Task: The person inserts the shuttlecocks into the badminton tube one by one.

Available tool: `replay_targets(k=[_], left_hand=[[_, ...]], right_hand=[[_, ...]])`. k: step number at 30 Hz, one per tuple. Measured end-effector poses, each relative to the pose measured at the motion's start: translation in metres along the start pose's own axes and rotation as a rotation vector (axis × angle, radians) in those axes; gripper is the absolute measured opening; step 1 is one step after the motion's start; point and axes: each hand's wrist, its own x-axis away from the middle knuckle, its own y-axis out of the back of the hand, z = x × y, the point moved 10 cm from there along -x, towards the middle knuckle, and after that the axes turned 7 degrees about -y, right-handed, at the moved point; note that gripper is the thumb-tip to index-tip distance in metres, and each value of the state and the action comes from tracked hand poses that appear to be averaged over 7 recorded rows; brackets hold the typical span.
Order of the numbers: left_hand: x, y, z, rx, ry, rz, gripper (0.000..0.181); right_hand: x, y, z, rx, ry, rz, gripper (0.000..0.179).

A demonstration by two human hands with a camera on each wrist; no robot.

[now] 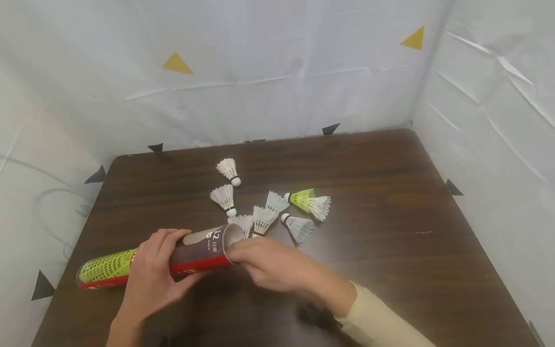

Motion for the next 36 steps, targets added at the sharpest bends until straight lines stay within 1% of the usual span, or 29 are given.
replay_targets(k=[6,12,20,24,27,31,33,36], left_hand=[[0.004,-0.002,0.0,0.004,0.004,0.001,0.086],[0.005,-0.003,0.002,0.003,0.002,0.007,0.086],[0.003,-0.003,0.001,0.005,-0.001,0.019,0.087],[0.003,-0.003,0.002,0.005,0.001,0.022,0.087],[0.003,-0.003,0.003,0.007,0.011,0.029,0.087],[0.002,-0.004,0.004,0.009,0.021,0.038,0.086],[0.001,-0.005,0.004,0.013,0.021,0.039,0.086],[0.001,-0.004,0.004,0.02,0.021,0.039,0.086]], right_hand=[[-0.006,-0.007,-0.001,-0.048,0.01,0.056,0.03],[-0.008,-0.009,-0.004,-0.102,0.013,0.043,0.028],[-0.004,-0.003,-0.003,-0.123,0.035,-0.033,0.026],[-0.001,0.001,-0.002,-0.163,0.03,-0.057,0.029],[0.003,0.007,-0.004,-0.211,-0.001,-0.086,0.033],[0.012,0.018,-0.007,-0.271,-0.031,-0.155,0.035],[0.017,0.023,-0.008,-0.304,-0.037,-0.187,0.034],[0.025,0.033,-0.012,-0.361,-0.069,-0.226,0.033]])
